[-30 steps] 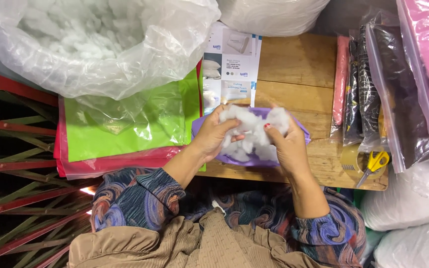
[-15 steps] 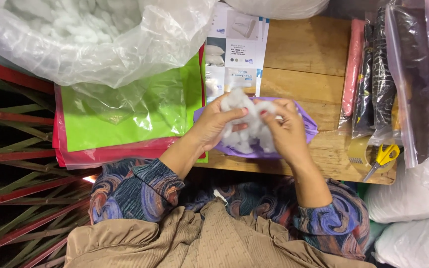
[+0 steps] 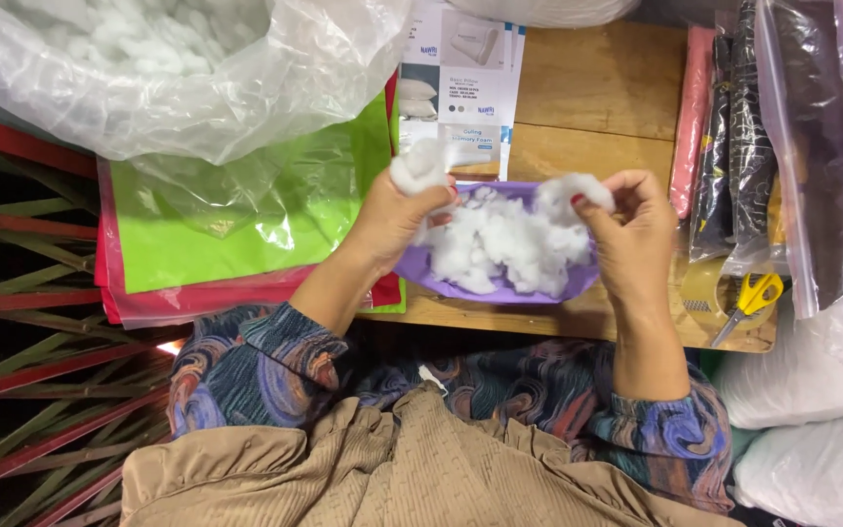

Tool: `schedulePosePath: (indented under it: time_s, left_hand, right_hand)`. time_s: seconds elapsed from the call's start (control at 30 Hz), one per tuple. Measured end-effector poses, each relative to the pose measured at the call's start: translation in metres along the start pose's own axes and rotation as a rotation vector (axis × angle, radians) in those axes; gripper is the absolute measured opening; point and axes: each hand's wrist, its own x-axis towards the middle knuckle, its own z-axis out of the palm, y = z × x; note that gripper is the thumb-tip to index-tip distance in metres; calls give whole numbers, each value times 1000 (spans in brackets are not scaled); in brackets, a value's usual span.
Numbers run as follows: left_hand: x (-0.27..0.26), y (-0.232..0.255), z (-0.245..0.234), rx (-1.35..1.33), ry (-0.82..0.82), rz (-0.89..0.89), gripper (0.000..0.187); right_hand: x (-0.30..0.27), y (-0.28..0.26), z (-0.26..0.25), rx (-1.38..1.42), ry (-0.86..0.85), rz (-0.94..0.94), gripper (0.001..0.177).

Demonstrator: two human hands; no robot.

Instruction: Stuffing a small purple cushion cover with white polyester fiberfill from a large bag.

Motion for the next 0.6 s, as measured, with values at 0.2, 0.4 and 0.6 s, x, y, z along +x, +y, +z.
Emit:
schedulePosePath:
  time_s: [0.2, 0.4, 0.6]
  left_hand:
    - [21, -61, -5, 275, -38, 70, 43]
    - [8, -74, 11, 907, -278, 123, 43]
    - [27, -92, -19, 1371, -315, 232, 42]
  right_hand:
    - [-3, 15, 16, -415, -40, -268, 26]
    - [-7, 53, 54, -938, -169, -446, 25]
    - [13, 114, 41, -1209, -239, -399, 17]
